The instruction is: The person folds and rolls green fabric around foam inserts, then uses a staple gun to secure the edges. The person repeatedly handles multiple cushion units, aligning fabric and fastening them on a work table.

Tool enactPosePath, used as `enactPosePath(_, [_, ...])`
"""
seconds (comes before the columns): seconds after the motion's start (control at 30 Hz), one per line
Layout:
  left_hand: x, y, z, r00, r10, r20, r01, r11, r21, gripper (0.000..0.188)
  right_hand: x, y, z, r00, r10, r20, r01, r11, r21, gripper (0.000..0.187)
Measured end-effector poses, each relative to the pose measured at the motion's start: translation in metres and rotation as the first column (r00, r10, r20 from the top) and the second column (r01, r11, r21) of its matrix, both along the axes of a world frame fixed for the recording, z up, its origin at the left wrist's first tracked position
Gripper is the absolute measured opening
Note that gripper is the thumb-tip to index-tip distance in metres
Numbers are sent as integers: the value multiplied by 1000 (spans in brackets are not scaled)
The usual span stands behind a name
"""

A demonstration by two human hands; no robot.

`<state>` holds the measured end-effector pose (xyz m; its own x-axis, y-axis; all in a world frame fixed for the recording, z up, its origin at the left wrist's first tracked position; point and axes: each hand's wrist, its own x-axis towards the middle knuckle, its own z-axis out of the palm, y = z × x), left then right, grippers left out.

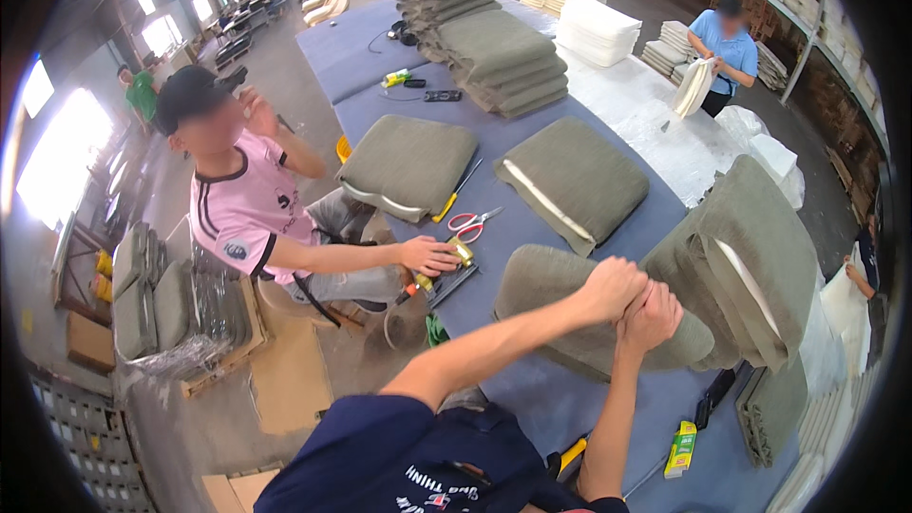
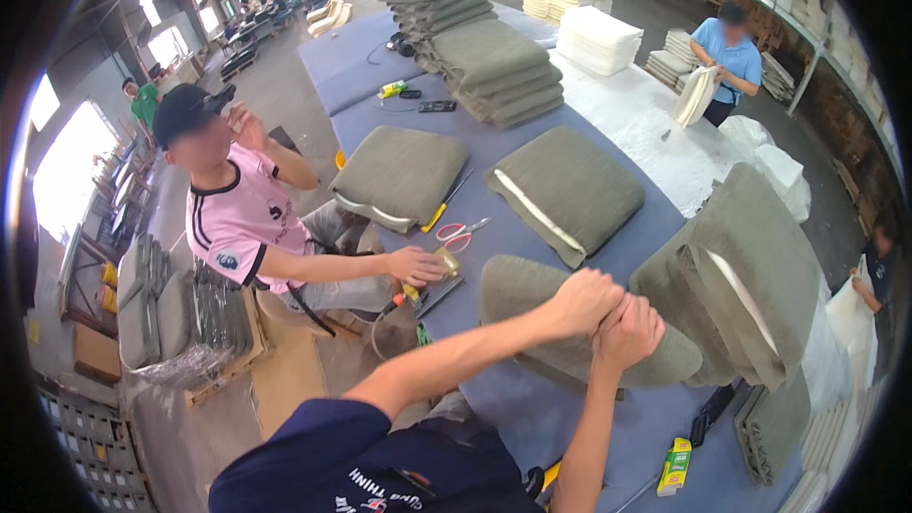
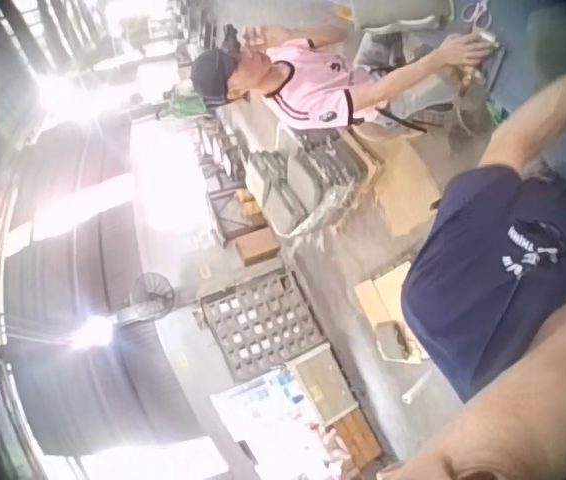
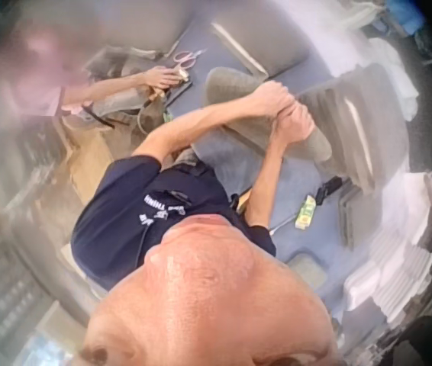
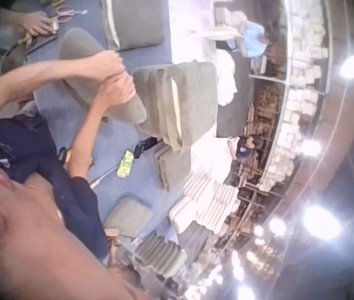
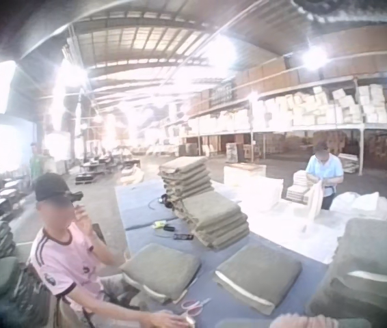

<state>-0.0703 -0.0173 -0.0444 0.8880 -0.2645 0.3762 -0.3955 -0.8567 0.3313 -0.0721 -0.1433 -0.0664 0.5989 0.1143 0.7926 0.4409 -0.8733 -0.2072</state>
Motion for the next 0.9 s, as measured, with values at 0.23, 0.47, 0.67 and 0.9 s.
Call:
enactPosePath(0.23, [-23, 28, 28, 954, -223, -201, 234, 972, 32, 44, -24, -3, 36, 963, 120, -241, -147, 984, -97, 28])
enactPosePath(0.47, [-200, 3, -34, 947, -209, -245, 209, 977, -26, 15, -32, -41, 57, -176, 293, -940, -742, 588, 322, 34])
enactPosePath(0.67, [-258, -9, -49, 986, -101, -131, 117, 987, 115, 34, 46, -8, -120, 353, 74, -933, -782, 570, -251, 46])
enactPosePath(0.9, [-264, -11, -49, 957, -117, -265, 136, 989, 56, 41, 40, -39, -288, 547, 101, -831, -518, 821, -241, 64])
